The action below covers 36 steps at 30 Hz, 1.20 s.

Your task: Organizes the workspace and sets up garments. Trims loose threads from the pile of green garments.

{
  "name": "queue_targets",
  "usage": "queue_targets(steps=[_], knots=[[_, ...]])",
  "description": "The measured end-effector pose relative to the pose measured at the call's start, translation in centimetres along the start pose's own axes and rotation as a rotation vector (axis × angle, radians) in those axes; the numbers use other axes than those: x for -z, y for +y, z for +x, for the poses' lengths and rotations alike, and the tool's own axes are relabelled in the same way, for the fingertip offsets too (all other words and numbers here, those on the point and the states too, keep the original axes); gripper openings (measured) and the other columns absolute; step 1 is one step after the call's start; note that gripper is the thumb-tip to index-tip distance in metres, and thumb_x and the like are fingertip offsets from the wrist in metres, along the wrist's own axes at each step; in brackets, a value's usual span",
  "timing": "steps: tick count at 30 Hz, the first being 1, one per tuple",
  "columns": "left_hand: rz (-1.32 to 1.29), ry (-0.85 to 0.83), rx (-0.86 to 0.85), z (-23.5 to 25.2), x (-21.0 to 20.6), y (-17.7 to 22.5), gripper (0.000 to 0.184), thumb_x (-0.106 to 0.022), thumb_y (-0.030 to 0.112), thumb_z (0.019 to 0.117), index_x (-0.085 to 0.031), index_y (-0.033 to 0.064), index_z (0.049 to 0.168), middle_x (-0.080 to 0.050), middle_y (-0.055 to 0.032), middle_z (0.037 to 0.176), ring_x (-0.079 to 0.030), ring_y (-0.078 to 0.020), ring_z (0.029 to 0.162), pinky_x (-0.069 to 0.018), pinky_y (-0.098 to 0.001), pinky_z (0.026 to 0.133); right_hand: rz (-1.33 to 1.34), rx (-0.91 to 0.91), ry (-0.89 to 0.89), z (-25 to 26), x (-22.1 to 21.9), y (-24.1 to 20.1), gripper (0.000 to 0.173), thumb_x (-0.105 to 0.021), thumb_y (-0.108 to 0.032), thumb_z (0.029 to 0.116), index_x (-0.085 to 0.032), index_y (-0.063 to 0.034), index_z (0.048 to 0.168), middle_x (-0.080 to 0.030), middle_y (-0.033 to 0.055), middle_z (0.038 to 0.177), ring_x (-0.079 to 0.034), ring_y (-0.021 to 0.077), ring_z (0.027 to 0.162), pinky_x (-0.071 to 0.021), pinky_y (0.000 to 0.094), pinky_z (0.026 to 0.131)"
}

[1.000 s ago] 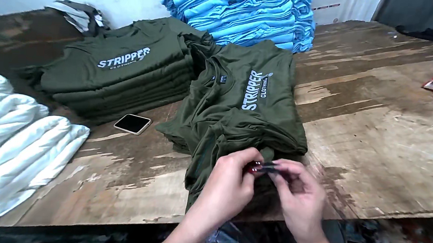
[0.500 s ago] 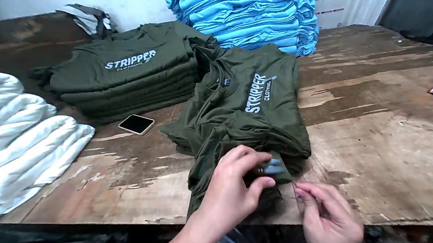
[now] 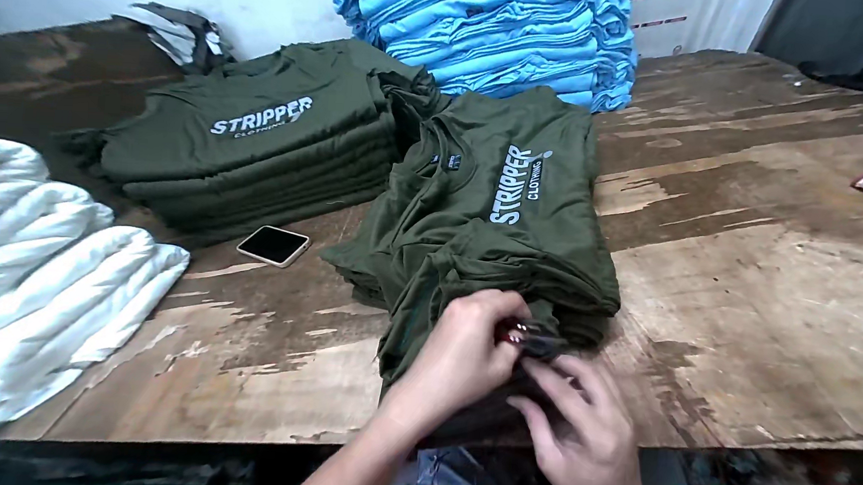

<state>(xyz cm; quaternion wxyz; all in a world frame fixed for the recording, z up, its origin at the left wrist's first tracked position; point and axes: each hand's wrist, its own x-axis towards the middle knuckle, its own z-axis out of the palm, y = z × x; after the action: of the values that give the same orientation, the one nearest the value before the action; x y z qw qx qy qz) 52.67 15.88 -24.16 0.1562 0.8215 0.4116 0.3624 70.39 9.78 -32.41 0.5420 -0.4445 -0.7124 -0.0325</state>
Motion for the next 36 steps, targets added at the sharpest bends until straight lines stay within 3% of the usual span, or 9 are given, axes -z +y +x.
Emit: queue_targets(steps=[5,10,12,16,21,25,28,31,36], knots=[[-0.053,0.113,-0.103,0.8,3.8,-1.8,0.027,-0.058,0.004,0.0923,-0.078,0.0178,0.105,-0.067,0.0090,0.088,-0.060,-0.0008,0.078,-0.0516,-0.0191,0.068,0.329,0.216,-0.567,2.0,4.4,2.5,0.017,-0.065,-0.013,0.0966,-0.079,-0.0216,0.095,-0.070,0.0000,0.092,-0.067,0.0122,0.091,-0.0569,0.0272,0.080],[0.222,0.261,0.003,0.5,3.6,-2.2,0.011,-0.068,0.026,0.0757,-0.078,0.0243,0.080,-0.059,0.0135,0.070,-0.057,0.0018,0.064,-0.0480,-0.0220,0.054,0.022,-0.006,-1.132,4.6,9.9,2.4,0.023,-0.076,-0.031,0.0911,-0.078,-0.0208,0.111,-0.074,0.0036,0.095,-0.072,0.0244,0.082,-0.0595,0.0535,0.070],[0.332,0.247,0.123,0.4,2.8,-1.1,0.022,-0.068,0.041,0.0767,-0.077,0.0232,0.084,-0.061,0.0091,0.075,-0.061,-0.0061,0.067,-0.0522,-0.0331,0.055,-0.030,-0.019,-0.900,5.1,9.5,1.1,0.031,-0.067,-0.047,0.0953,-0.080,-0.0199,0.102,-0.072,0.0019,0.076,-0.069,0.0199,0.063,-0.0572,0.0497,0.056],[0.451,0.196,0.189,1.0,1.1,0.6,0.025,-0.073,0.006,0.0810,-0.066,0.0093,0.105,-0.065,-0.0095,0.090,-0.068,-0.0290,0.081,-0.0565,-0.0497,0.064,0.001,0.000,-0.391,5.8,3.1,-0.8,0.025,-0.064,-0.039,0.0992,-0.076,-0.0178,0.106,-0.072,-0.0006,0.105,-0.069,0.0121,0.087,-0.0610,0.0331,0.074],[0.532,0.409,-0.140,0.7,-0.2,-2.4,0.013,-0.071,-0.002,0.0786,-0.070,0.0073,0.088,-0.059,-0.0090,0.074,-0.063,-0.0275,0.066,-0.0525,-0.0438,0.054,0.021,-0.157,-0.408,4.9,1.4,1.0,0.017,-0.070,-0.016,0.0906,-0.067,-0.0153,0.107,-0.071,-0.0088,0.091,-0.069,0.0080,0.085,-0.0600,0.0314,0.079],[0.366,0.287,-0.001,-1.3,-0.2,-3.0,0.015,-0.068,0.009,0.0807,-0.076,0.0136,0.093,-0.063,-0.0002,0.083,-0.065,-0.0164,0.077,-0.0579,-0.0392,0.070,0.107,-0.331,-0.512,5.5,2.3,1.1,0.029,-0.054,-0.037,0.1028,-0.067,-0.0175,0.120,-0.069,-0.0072,0.093,-0.067,0.0049,0.083,-0.0589,0.0266,0.075],[0.298,0.234,0.140,-1.7,0.0,-1.5,0.027,-0.071,0.028,0.0857,-0.074,0.0146,0.109,-0.068,0.0005,0.098,-0.066,-0.0162,0.093,-0.0571,-0.0421,0.083,0.030,-0.408,-0.470,5.7,0.5,0.5,0.039,-0.056,-0.050,0.1014,-0.075,-0.0176,0.112,-0.067,-0.0030,0.088,-0.063,0.0108,0.080,-0.0547,0.0339,0.076],[0.296,0.196,0.139,-2.5,0.0,-0.8,0.040,-0.074,0.041,0.0907,-0.072,0.0150,0.121,-0.068,-0.0017,0.106,-0.065,-0.0201,0.100,-0.0554,-0.0462,0.089,0.093,-0.418,-0.388,5.3,-0.3,1.5,0.024,-0.065,-0.040,0.0963,-0.078,-0.0197,0.095,-0.064,-0.0074,0.082,-0.060,0.0040,0.074,-0.0526,0.0245,0.068],[0.449,0.300,-0.043,-3.5,-0.8,0.3,0.018,-0.066,0.024,0.0953,-0.080,0.0229,0.106,-0.072,0.0030,0.094,-0.066,-0.0181,0.086,-0.0537,-0.0392,0.074,0.138,-0.343,-0.135,4.5,1.0,1.8,0.019,-0.066,-0.030,0.0955,-0.077,-0.0179,0.086,-0.064,-0.0085,0.083,-0.061,-0.0007,0.074,-0.0526,0.0162,0.064]])
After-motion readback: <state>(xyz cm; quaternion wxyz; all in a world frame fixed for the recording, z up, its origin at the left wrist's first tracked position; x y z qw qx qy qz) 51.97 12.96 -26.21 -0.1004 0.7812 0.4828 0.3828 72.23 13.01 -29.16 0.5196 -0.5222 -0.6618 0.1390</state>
